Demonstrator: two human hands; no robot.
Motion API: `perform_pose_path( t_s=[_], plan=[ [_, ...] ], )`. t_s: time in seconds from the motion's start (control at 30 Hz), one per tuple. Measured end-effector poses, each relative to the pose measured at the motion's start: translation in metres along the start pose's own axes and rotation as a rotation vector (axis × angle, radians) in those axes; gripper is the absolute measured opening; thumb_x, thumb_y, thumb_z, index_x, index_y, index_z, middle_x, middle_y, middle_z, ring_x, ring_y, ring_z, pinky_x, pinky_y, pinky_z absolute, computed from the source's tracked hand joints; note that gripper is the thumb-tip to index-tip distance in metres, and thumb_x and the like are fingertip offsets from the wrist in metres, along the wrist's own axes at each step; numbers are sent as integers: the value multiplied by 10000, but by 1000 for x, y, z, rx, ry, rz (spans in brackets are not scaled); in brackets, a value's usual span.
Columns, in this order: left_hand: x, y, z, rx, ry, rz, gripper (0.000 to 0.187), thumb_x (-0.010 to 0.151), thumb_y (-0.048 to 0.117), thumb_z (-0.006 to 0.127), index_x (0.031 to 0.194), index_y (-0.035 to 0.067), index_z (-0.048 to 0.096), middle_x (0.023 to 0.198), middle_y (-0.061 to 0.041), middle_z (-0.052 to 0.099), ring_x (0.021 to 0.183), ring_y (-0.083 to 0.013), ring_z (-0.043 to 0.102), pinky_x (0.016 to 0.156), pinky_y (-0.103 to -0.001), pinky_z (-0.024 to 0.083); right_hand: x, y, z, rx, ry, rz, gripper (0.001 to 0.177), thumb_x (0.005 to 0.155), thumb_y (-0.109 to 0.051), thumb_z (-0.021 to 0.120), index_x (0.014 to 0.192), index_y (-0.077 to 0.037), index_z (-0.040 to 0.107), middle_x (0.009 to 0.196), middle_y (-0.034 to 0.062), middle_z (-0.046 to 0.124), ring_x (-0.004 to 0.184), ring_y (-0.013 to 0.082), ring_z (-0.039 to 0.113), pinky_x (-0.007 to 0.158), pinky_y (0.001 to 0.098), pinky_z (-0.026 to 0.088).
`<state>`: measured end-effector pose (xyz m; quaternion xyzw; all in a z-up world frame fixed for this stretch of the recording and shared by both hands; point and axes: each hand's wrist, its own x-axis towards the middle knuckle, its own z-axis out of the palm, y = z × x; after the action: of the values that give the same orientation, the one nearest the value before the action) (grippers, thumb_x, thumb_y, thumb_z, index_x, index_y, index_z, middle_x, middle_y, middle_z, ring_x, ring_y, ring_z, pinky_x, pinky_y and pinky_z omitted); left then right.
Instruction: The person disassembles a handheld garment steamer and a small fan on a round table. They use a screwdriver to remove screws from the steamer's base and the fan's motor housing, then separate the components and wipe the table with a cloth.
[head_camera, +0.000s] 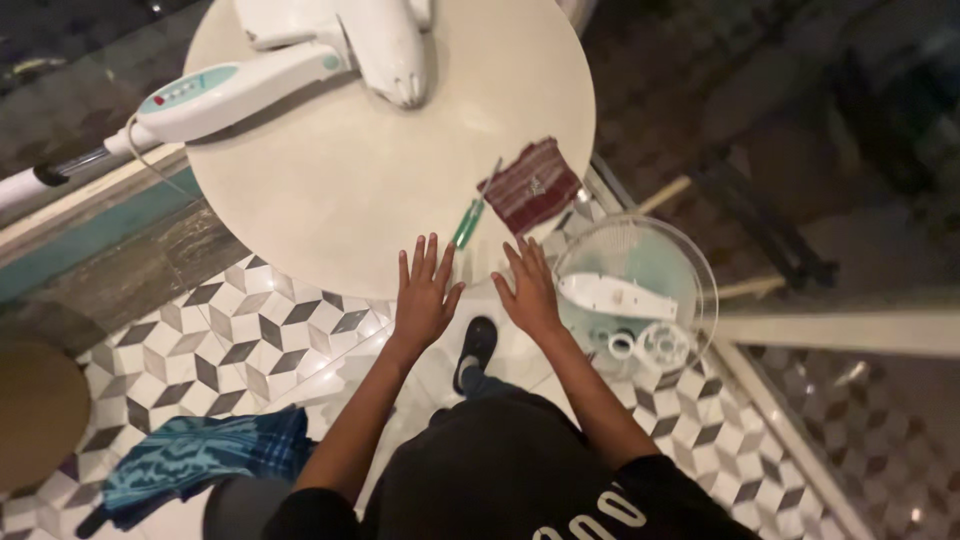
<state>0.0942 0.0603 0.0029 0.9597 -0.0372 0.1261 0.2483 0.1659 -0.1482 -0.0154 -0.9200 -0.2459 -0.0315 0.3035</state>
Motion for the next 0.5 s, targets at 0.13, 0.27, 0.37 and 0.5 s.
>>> perform_pose_path(
  t_s=[0.13, 0.27, 0.37, 0.5],
  plan=[
    [22, -13, 0, 56, 19, -51, 697, 958, 299, 658, 1562, 67, 400, 1635, -260, 303, 1544, -427, 236, 1224, -642, 159, 37, 8, 7, 27, -46, -45, 544, 986, -291, 654, 1438, -7, 546, 1555, 261, 437, 1472, 468, 351, 1186, 536, 314],
    [29, -25, 1, 94, 15, -113, 693, 956, 308, 660, 1554, 66, 407, 1632, -263, 305, 1537, -429, 233, 1217, -640, 161, 63, 11, 19, 85, -109, -55, 536, 987, -295, 654, 1429, -10, 552, 1554, 269, 439, 1456, 464, 380, 1180, 514, 339],
    [27, -33, 2, 101, 28, -142, 700, 949, 315, 659, 1552, 63, 407, 1626, -263, 308, 1531, -431, 232, 1213, -641, 161, 71, 10, 30, 140, -122, -104, 543, 972, -274, 675, 1421, 7, 555, 1530, 306, 434, 1426, 482, 398, 1161, 513, 356],
    [24, -43, 6, 116, 10, -197, 705, 950, 316, 657, 1555, 58, 403, 1624, -258, 309, 1537, -431, 230, 1216, -630, 167, 77, 9, 48, 189, -133, -92, 529, 946, -231, 709, 1408, -8, 579, 1489, 303, 456, 1383, 470, 449, 1138, 500, 395]
  ],
)
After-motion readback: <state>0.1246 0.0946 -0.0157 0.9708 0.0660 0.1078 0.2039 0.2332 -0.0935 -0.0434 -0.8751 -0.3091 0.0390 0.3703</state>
